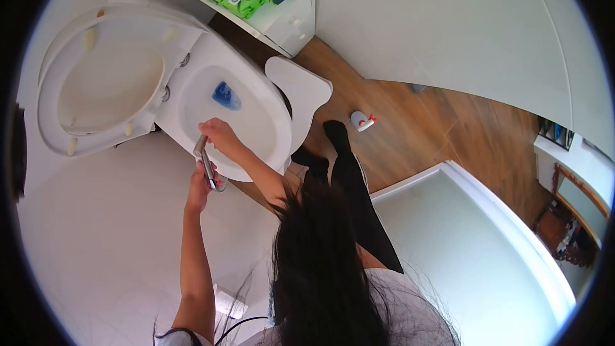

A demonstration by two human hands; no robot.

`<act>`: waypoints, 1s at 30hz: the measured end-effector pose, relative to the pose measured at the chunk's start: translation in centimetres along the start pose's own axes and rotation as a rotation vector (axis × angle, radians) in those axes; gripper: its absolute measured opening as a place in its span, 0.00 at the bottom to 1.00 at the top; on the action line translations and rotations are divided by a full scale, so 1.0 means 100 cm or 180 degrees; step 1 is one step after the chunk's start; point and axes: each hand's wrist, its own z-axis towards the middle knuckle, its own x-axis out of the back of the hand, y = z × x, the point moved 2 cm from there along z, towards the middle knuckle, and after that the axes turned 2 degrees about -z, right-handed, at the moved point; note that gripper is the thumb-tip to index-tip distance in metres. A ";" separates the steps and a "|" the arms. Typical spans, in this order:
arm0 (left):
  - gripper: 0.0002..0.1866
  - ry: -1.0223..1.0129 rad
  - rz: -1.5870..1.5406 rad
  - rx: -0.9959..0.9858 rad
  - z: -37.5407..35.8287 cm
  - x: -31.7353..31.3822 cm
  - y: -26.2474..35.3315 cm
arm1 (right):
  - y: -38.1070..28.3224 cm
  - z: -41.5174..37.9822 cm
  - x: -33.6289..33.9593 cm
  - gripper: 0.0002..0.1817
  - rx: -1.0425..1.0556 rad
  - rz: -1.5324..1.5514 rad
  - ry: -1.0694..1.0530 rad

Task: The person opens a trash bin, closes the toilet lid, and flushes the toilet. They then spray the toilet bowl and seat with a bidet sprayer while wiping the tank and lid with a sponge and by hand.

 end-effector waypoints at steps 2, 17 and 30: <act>0.31 -0.0007 0.0131 -0.0040 0.001 -0.002 0.001 | 0.012 0.015 0.008 0.19 0.0040 0.0159 0.0120; 0.22 0.0025 -0.0068 -0.0189 -0.001 -0.017 -0.003 | 0.023 0.042 0.034 0.16 0.0049 -0.0424 0.0160; 0.21 0.0675 -0.0288 -0.0162 0.001 -0.007 -0.002 | -0.001 0.044 0.004 0.10 0.1233 -0.2218 0.0355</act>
